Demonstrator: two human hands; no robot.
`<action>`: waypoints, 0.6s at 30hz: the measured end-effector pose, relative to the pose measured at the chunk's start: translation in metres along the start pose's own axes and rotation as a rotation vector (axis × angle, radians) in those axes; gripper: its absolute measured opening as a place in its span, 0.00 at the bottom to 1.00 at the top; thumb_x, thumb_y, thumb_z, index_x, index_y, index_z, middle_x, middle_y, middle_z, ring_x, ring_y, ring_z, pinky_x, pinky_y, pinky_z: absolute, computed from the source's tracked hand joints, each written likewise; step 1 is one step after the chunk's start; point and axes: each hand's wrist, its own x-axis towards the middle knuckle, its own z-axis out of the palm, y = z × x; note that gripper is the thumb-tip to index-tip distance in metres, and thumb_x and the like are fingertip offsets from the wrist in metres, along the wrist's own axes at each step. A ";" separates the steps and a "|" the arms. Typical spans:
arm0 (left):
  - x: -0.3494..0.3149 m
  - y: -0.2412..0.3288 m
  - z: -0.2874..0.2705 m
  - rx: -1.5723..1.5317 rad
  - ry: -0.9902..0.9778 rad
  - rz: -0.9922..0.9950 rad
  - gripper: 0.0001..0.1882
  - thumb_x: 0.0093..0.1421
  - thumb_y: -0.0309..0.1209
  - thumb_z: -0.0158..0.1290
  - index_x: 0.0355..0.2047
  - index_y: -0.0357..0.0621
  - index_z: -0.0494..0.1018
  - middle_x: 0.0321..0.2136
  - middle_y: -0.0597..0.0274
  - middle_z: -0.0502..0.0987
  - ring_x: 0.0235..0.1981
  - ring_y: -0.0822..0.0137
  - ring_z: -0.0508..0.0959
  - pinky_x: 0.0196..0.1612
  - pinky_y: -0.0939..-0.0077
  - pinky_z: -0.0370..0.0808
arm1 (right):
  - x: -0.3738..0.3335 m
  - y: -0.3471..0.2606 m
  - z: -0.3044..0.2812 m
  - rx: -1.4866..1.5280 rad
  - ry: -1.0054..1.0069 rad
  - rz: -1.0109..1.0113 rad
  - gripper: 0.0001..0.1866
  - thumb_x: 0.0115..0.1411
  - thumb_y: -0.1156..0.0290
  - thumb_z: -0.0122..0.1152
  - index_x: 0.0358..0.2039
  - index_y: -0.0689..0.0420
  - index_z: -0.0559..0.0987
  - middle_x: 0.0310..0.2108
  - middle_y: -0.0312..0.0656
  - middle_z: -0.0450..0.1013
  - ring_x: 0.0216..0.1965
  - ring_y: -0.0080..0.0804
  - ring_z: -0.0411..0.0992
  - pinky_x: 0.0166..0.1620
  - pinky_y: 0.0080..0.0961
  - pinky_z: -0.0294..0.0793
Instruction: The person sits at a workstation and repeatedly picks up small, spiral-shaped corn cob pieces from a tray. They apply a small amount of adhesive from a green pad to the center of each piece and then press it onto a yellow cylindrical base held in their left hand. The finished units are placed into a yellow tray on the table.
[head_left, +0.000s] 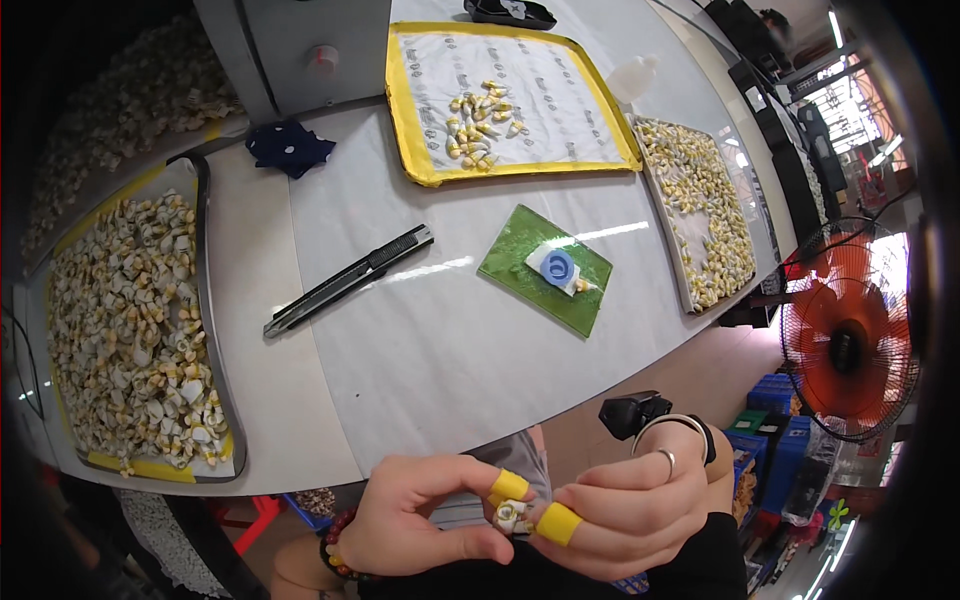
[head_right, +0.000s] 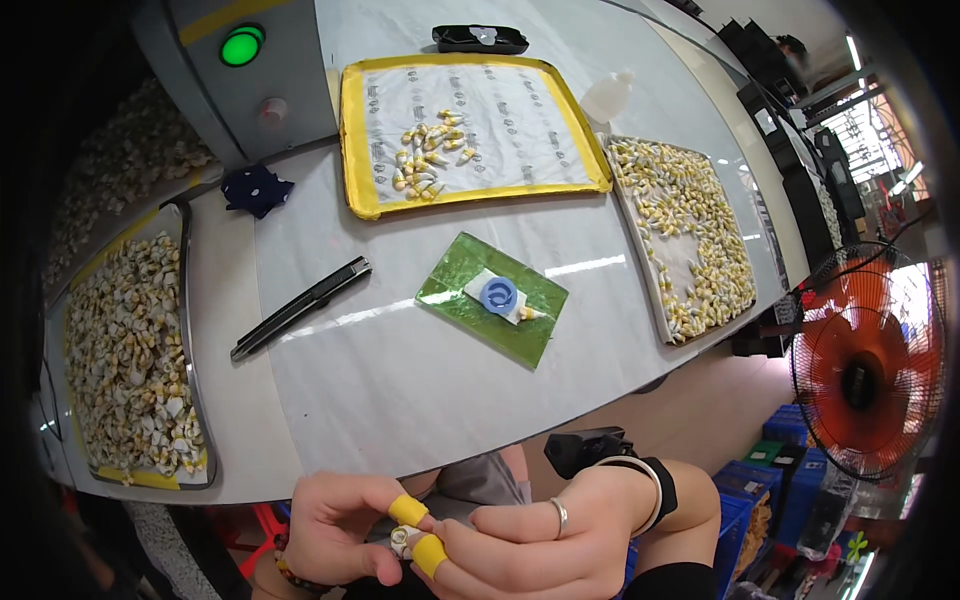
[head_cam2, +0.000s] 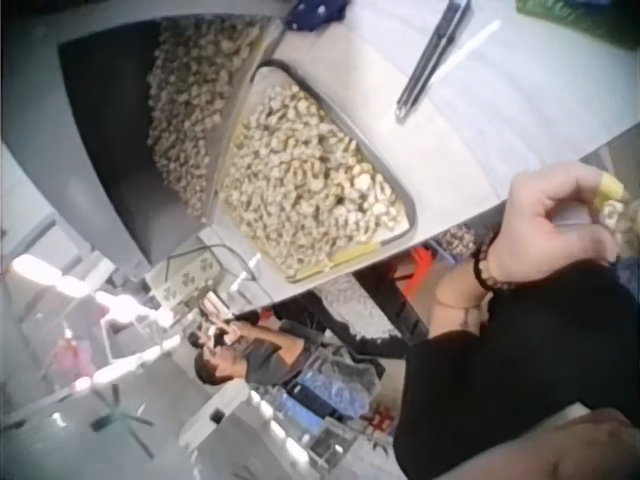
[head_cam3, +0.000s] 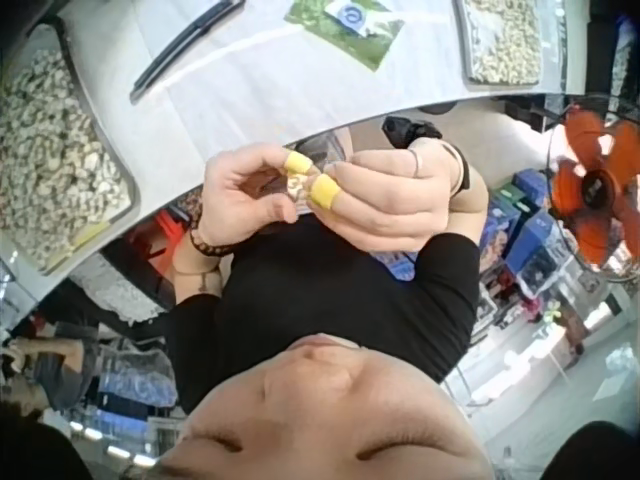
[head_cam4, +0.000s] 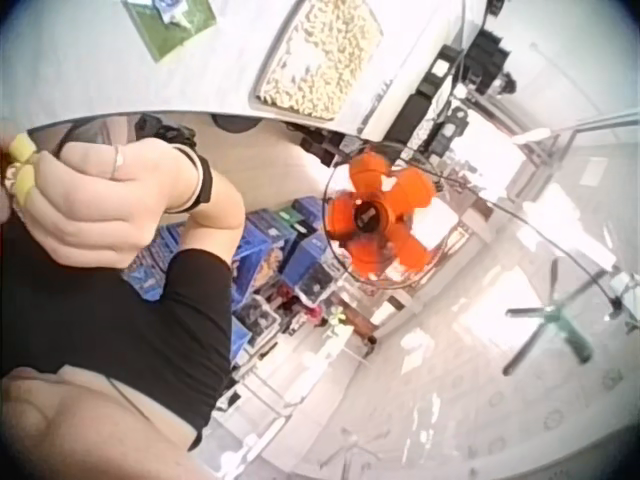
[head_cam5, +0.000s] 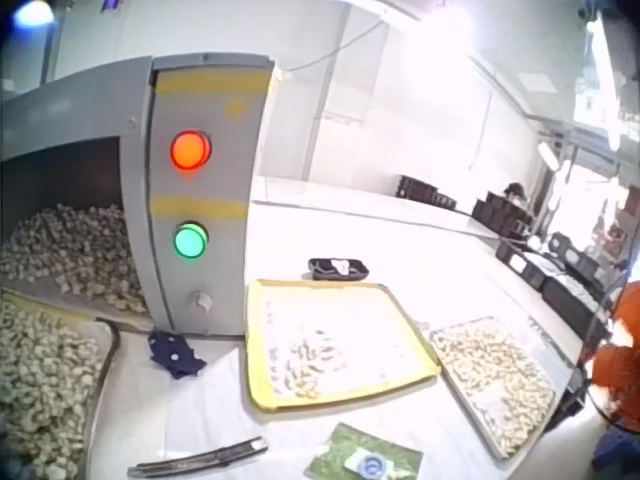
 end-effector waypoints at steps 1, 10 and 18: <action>0.001 0.000 -0.001 0.052 -0.020 0.023 0.23 0.45 0.33 0.68 0.36 0.28 0.75 0.31 0.54 0.79 0.33 0.70 0.77 0.39 0.79 0.73 | -0.002 0.001 0.004 -0.024 0.036 -0.028 0.07 0.48 0.80 0.58 0.26 0.54 0.81 0.33 0.33 0.76 0.33 0.23 0.73 0.37 0.15 0.72; 0.005 -0.004 -0.001 0.200 -0.026 0.143 0.16 0.45 0.31 0.68 0.32 0.37 0.77 0.27 0.59 0.79 0.25 0.70 0.77 0.29 0.81 0.72 | -0.004 0.000 0.006 -0.003 0.085 -0.057 0.06 0.48 0.80 0.58 0.25 0.56 0.81 0.30 0.33 0.76 0.31 0.22 0.72 0.35 0.14 0.72; 0.007 0.008 -0.004 0.271 -0.090 0.166 0.13 0.46 0.29 0.67 0.31 0.38 0.77 0.26 0.60 0.78 0.24 0.71 0.78 0.29 0.82 0.72 | -0.001 0.000 0.012 0.027 0.141 -0.061 0.06 0.46 0.82 0.59 0.23 0.57 0.81 0.31 0.35 0.77 0.32 0.23 0.73 0.37 0.15 0.74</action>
